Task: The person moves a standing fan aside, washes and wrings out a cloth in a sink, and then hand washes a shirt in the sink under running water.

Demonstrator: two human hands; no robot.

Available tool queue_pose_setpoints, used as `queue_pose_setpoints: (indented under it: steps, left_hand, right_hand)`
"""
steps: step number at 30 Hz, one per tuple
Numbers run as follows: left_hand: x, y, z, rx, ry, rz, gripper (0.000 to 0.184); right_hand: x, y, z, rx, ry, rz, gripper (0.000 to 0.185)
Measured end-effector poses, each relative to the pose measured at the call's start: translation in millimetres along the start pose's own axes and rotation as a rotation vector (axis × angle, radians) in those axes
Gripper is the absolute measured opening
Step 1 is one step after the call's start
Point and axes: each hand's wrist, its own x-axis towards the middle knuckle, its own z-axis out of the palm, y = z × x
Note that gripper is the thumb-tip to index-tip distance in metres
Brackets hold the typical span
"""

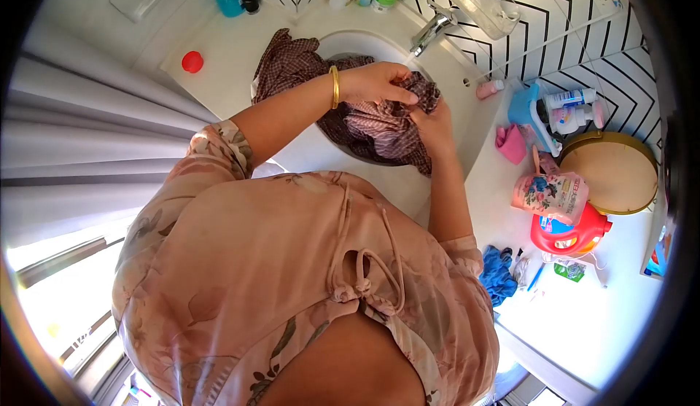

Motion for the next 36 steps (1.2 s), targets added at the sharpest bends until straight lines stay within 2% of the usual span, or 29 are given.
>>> queue_pose_setpoints:
  steps: [2, 3, 6, 7, 10, 11, 15, 18, 21, 23, 24, 25, 27, 28, 30, 31, 33, 34, 35, 36]
  left_hand:
    - [-11.5, 18.5, 13.1, -0.147, 0.028, 0.05, 0.034]
    - [-1.6, 6.6, 16.7, -0.128, 0.045, 0.235, 0.051]
    - [4.1, 3.0, 22.0, 0.134, 0.135, 0.343, 0.06]
    - [8.3, -2.0, 20.0, 0.217, 0.137, 0.326, 0.055]
    - [0.7, 24.9, 14.5, 0.307, -0.019, 0.232, 0.042]
    - [8.6, 20.7, 15.0, 0.13, -0.075, 0.279, 0.03]
    - [10.8, 19.1, -0.9, 0.534, 0.119, 0.392, 0.023]
    - [8.8, -8.7, -22.9, 0.716, 0.141, 0.232, 0.02]
    - [10.5, -45.5, -40.0, 0.774, 0.206, 0.24, 0.02]
    - [-9.1, -14.1, -36.1, 0.407, 0.133, 0.08, 0.023]
    - [-16.6, 5.7, -35.4, 0.224, 0.095, 0.004, 0.025]
    - [-14.3, 16.9, -43.9, 0.23, 0.115, 0.142, 0.029]
    - [-24.4, 64.5, -45.1, 0.312, 0.206, 0.341, 0.034]
    - [-35.7, 101.2, -37.6, 0.39, 0.281, 0.402, 0.036]
    - [-31.9, 138.3, -26.5, 0.298, 0.202, 0.39, 0.04]
    - [-23.8, 149.9, -21.3, 0.258, 0.165, 0.394, 0.042]
    - [11.6, 118.7, -12.5, 0.123, 0.233, 0.208, 0.043]
    - [25.2, 93.9, -10.6, 0.054, 0.266, 0.109, 0.044]
    - [28.6, 73.8, -5.2, 0.132, 0.265, -0.023, 0.045]
    - [29.1, 56.9, 2.8, 0.209, 0.258, -0.157, 0.046]
  right_hand:
    - [-0.1, -14.8, -8.1, -0.261, 0.061, -0.134, 0.033]
    - [-3.9, -28.1, -10.1, -0.38, 0.082, -0.193, 0.034]
    - [-5.5, -42.9, -27.4, -0.383, 0.079, -0.233, 0.033]
    - [-8.0, -47.4, -31.6, -0.242, 0.058, -0.26, 0.034]
    - [-24.0, -85.4, -41.4, -0.319, 0.128, -0.309, 0.033]
    - [-27.3, -99.3, -48.2, -0.34, 0.147, -0.317, 0.034]
    - [-38.4, -138.2, -82.0, -0.203, 0.276, -0.387, 0.037]
    - [-50.0, -165.2, -95.0, 0.04, 0.527, -0.416, 0.036]
    - [-63.0, -183.7, -125.7, -0.223, 0.621, -0.523, 0.036]
    - [-73.1, -196.9, -146.4, -0.318, 0.684, -0.606, 0.037]
    - [-74.9, -198.4, -161.8, -0.186, 0.681, -0.624, 0.039]
    - [-76.4, -199.8, -177.3, -0.054, 0.679, -0.646, 0.04]
    - [-75.0, -187.0, -216.8, 0.531, 0.566, -0.599, 0.044]
    - [-69.2, -168.7, -224.8, 0.085, 0.748, -0.657, 0.047]
    - [-38.7, -83.2, -260.2, -0.111, 0.85, -0.557, 0.049]
    - [-31.3, -66.8, -209.2, 0.148, 0.711, -0.39, 0.043]
    - [-17.3, -35.5, -106.0, 0.69, 0.545, 0.016, 0.037]
    - [-3.9, -15.1, -63.0, 0.868, 0.471, 0.067, 0.04]
    - [-7.7, -18.4, -30.7, 0.95, 0.296, 0.168, 0.042]
    - [-4.2, -2.3, -22.1, 1.167, 0.144, 0.268, 0.042]
